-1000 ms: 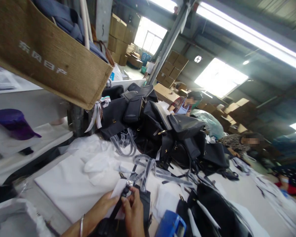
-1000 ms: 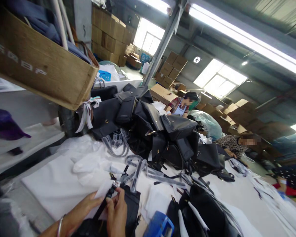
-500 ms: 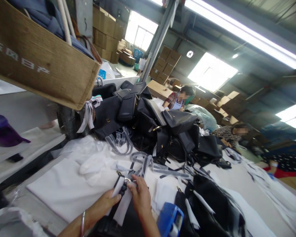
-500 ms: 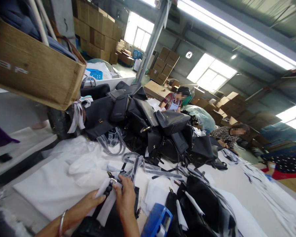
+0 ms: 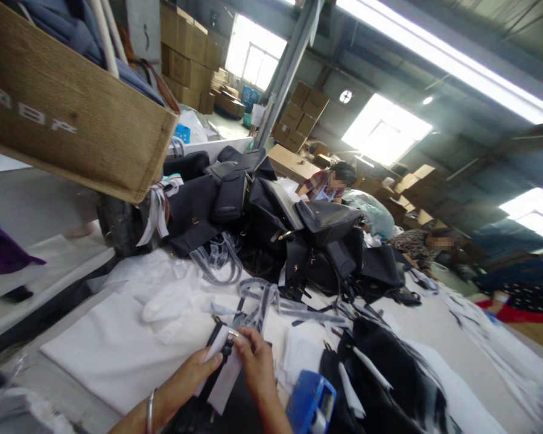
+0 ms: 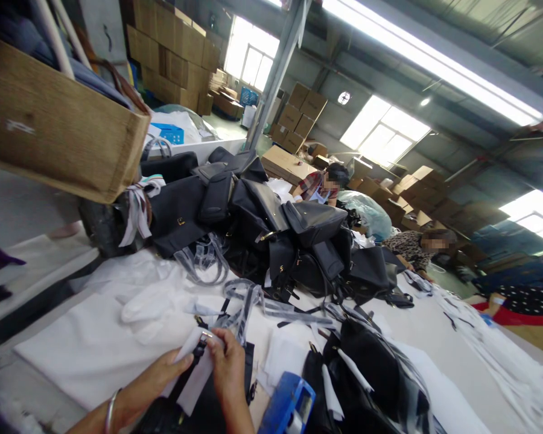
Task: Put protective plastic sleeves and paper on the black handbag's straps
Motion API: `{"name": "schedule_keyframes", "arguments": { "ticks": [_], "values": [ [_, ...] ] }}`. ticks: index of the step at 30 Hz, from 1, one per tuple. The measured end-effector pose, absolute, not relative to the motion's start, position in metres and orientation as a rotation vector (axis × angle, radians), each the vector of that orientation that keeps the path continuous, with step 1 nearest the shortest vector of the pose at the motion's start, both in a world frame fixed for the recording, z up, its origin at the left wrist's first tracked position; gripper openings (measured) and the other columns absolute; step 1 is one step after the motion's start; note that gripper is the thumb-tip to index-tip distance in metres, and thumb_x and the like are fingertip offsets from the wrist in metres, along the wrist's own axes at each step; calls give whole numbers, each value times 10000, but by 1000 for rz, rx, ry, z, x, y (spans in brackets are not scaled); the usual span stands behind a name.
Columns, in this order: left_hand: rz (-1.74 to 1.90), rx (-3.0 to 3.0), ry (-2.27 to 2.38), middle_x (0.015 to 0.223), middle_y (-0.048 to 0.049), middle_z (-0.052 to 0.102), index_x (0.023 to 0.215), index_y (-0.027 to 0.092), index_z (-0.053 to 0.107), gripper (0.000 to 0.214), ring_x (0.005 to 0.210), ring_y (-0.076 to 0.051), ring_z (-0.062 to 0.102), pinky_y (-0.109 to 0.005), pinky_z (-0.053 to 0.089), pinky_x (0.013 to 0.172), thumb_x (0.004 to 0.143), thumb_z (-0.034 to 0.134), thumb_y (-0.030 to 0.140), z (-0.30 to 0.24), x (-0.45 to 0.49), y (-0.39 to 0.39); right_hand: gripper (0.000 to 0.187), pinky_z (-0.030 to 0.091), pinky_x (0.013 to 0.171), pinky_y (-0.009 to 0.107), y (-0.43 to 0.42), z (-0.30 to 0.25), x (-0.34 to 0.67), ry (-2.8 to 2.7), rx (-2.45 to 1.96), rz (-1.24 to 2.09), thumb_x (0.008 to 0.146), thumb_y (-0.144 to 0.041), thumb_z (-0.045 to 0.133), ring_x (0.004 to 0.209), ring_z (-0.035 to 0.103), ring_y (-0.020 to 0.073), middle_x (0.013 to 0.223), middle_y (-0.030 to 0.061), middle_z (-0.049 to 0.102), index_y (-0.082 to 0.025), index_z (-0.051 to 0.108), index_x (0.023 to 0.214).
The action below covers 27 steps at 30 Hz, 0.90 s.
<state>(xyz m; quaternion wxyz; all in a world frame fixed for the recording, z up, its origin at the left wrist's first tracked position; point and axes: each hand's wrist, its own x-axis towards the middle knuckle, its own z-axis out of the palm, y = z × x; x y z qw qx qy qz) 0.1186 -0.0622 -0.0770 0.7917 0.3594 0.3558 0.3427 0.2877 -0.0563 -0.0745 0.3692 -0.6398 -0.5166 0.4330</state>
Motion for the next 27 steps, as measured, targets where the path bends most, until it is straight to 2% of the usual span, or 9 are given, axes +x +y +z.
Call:
{"name": "schedule_keyframes", "arguments": {
  "ticks": [6, 9, 12, 14, 17, 21, 27],
  "values": [
    [833, 662, 835, 1192, -79, 676, 1245, 158, 602, 488, 1172, -275, 562, -405, 356, 1090, 851, 603, 446, -73, 127, -71, 256, 454, 811, 315, -59, -75, 283, -1289, -1646, 1074, 828, -374, 601, 893, 618, 222, 977, 45, 698, -218, 674, 1017],
    [859, 648, 851, 1161, -85, 690, 1233, 153, 613, 498, 1163, -279, 568, -399, 353, 1090, 837, 616, 454, -70, 127, -72, 387, 483, 766, 339, -63, -67, 284, -1145, -1520, 1269, 797, -445, 641, 845, 625, 227, 952, 54, 694, -221, 635, 1112],
    [827, 636, 883, 1074, -112, 720, 1193, 134, 641, 509, 1080, -306, 615, -433, 420, 1022, 831, 605, 490, -68, 126, -72, 458, 502, 734, 363, -69, -56, 289, -986, -1299, 1548, 814, -493, 619, 838, 630, 230, 985, 67, 680, -221, 601, 1181],
    [819, 622, 904, 1027, -124, 731, 1167, 125, 656, 526, 1019, -315, 642, -441, 460, 968, 822, 601, 518, -66, 126, -72, 477, 502, 747, 370, -71, -53, 293, -939, -1200, 1645, 805, -501, 632, 866, 626, 231, 1042, 80, 662, -213, 607, 1184],
    [842, 616, 946, 985, -125, 738, 1120, 120, 679, 555, 967, -311, 660, -415, 489, 922, 776, 633, 553, -69, 129, -73, 524, 496, 703, 344, -72, -60, 296, -900, -1169, 1679, 734, -499, 707, 781, 622, 205, 977, 74, 667, -199, 621, 1155],
    [820, 690, 1008, 864, -121, 746, 1030, 105, 706, 562, 817, -291, 682, -368, 532, 769, 752, 633, 588, -86, 136, -75, 459, 463, 591, 291, -66, -75, 290, -949, -1234, 1601, 713, -481, 715, 607, 564, 150, 835, 35, 656, -193, 640, 1062],
    [842, 794, 1050, 818, -97, 733, 1063, 101, 676, 522, 732, -247, 667, -330, 535, 682, 836, 549, 553, -101, 140, -76, 281, 425, 564, 238, -61, -77, 285, -1003, -1242, 1537, 727, -387, 714, 561, 527, 118, 685, -20, 607, -181, 641, 904]
  ]
}}
